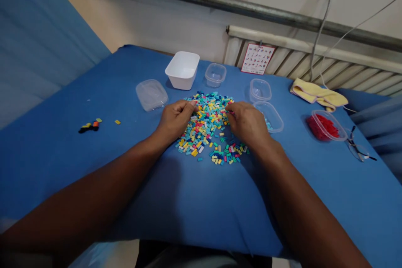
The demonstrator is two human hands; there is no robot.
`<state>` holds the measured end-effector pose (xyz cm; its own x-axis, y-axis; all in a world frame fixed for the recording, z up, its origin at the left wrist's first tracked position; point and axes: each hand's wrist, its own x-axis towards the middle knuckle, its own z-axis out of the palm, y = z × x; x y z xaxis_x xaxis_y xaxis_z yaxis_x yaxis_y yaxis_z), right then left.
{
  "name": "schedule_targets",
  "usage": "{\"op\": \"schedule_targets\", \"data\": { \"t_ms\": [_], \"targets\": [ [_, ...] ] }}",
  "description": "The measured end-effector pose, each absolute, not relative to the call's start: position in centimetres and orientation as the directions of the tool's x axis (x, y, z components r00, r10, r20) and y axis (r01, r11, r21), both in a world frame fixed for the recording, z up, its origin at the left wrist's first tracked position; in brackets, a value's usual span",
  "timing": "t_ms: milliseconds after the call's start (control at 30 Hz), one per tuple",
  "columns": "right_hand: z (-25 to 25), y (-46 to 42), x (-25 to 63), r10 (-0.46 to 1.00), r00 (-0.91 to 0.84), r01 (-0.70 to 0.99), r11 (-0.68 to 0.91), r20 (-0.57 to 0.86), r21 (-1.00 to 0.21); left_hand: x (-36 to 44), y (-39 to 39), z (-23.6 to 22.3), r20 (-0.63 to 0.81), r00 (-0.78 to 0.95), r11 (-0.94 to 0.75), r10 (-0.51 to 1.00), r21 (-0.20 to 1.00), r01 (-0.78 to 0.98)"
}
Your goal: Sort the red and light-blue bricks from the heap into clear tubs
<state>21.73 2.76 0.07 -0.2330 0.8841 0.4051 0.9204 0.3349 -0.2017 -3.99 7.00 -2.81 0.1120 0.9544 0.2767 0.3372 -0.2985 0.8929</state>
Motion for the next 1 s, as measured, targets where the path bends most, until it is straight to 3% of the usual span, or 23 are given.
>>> {"op": "schedule_targets", "data": {
  "t_ms": [167,467,1000],
  "targets": [
    [-2.1,3.0,22.5,0.915,-0.254,0.929,0.322,0.313,-0.186,-3.9,7.0,-2.7,0.269,0.114,-0.292,0.956,0.898,0.33],
    [-1.4,3.2,23.0,0.868,-0.411,0.86,0.47,0.278,-0.198,-4.0,6.8,-2.5,0.291,0.138,-0.321,0.947,0.886,0.335],
    [-0.1,2.9,22.8,0.913,-0.391,0.878,0.407,0.111,-0.251,-4.0,6.9,-2.6,0.314,0.151,-0.348,0.937,0.877,0.331]
  ]
}}
